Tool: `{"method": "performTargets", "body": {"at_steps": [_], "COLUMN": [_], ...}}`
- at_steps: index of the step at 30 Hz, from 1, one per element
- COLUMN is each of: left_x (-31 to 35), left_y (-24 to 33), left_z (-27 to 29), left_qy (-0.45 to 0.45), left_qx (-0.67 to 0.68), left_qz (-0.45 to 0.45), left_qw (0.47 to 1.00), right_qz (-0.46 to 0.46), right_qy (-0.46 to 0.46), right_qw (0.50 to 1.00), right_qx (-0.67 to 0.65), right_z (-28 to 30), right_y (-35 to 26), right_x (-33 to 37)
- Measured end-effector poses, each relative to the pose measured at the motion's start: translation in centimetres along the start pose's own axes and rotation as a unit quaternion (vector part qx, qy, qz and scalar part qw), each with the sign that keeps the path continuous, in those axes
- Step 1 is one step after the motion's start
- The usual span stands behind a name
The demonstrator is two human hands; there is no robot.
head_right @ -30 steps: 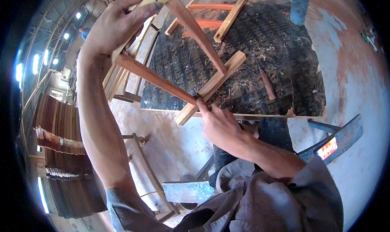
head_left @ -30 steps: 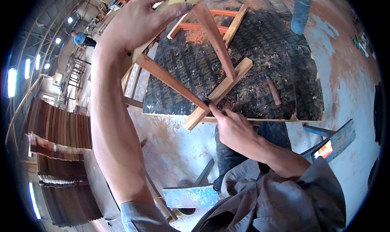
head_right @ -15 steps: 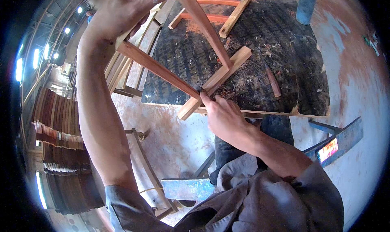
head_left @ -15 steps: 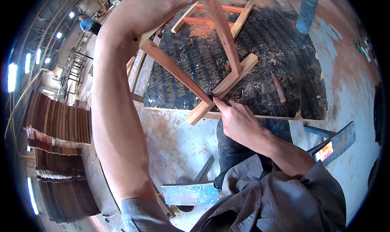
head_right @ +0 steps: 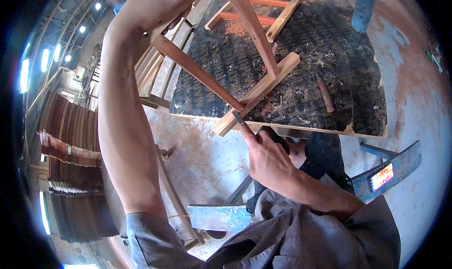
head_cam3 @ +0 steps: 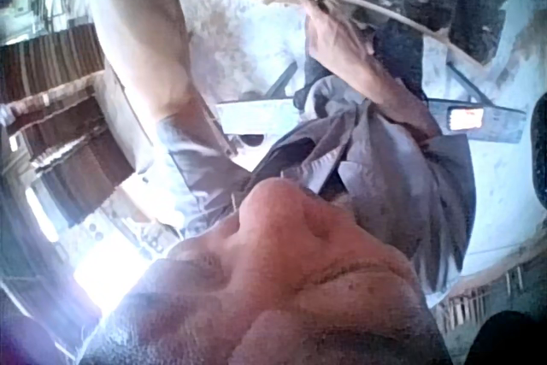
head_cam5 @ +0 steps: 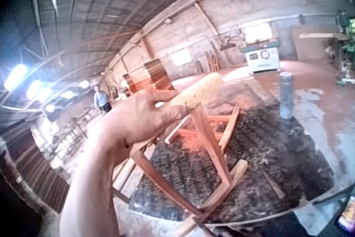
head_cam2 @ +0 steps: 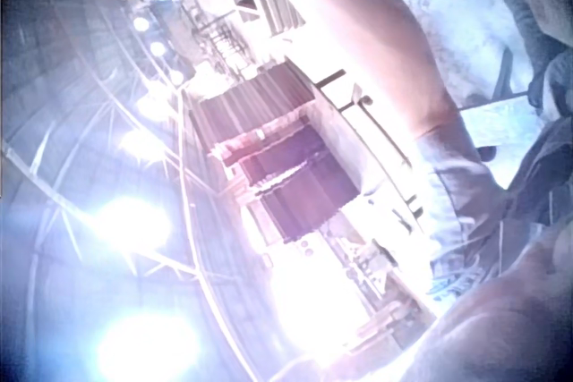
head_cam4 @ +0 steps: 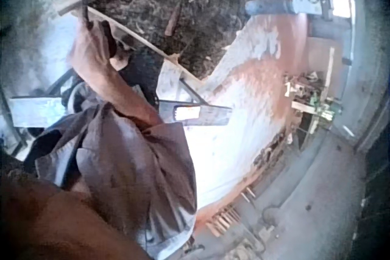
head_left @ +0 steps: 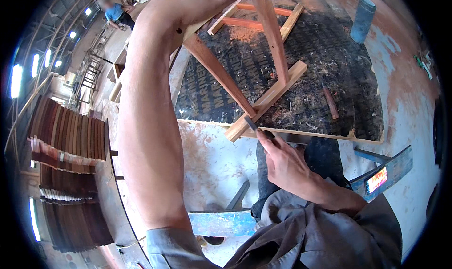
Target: The person assembles a wooden chair frame by hand, inserting dowels and joining legs to stretchers. They repeatedly align and tap pieces together, then lift and stack the completed frame with other frames.
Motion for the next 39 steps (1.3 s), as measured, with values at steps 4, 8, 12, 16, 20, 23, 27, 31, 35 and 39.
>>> {"method": "performTargets", "body": {"at_steps": [4,8,12,16,20,23,27,31,35,39], "left_x": [0.7,2.4,0.8,0.7,1.2,0.6,-0.3,1.1,2.0,2.0], "left_y": [0.3,2.3,0.8,0.4,0.5,0.6,-1.6,1.0,1.3,1.9], "left_z": [0.7,0.2,0.5,0.1,0.2,-0.1,-0.2,0.2,1.3,0.5], "left_qy": [-0.017,0.038,-0.033,-0.028,-0.041,-0.037,-0.001,-0.029,-0.005,-0.012], "left_qx": [0.016,-0.041,-0.013,0.005,0.060,0.037,0.015,0.056,0.089,0.082], "left_qz": [0.001,-0.033,-0.027,0.021,0.031,0.037,-0.011,0.074,-0.021,-0.018], "left_qw": [1.000,0.998,0.999,0.999,0.997,0.998,1.000,0.995,0.996,0.996], "right_qz": [0.015,0.032,0.002,0.011,0.057,0.043,0.009,0.015,0.069,-0.022], "right_qy": [-0.006,0.045,0.021,0.002,0.006,0.006,0.006,0.005,0.075,-0.034], "right_qw": [0.999,0.998,0.999,0.999,0.997,0.998,0.998,0.997,0.992,0.999], "right_qx": [0.040,0.020,0.040,0.033,0.060,0.054,0.067,0.079,0.072,0.019], "right_z": [0.3,0.1,0.4,0.3,1.3,1.4,0.8,-0.4,0.9,-0.2], "right_y": [-1.7,-1.4,-1.8,-1.9,-1.4,-1.1,-2.3,-2.4,-2.6,-2.0], "right_x": [-3.2,-1.8,-1.7,-2.4,2.9,1.4,-1.2,-3.4,-1.0,-4.2]}}
Point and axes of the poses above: each hand's wrist, its own x-axis away from the middle knuckle, its own z-axis out of the back of the hand, y = z × x, the point moved 8 cm from there along -x, towards the middle knuckle, and after that the axes turned 9 degrees about -z, right-handed, at the moved point
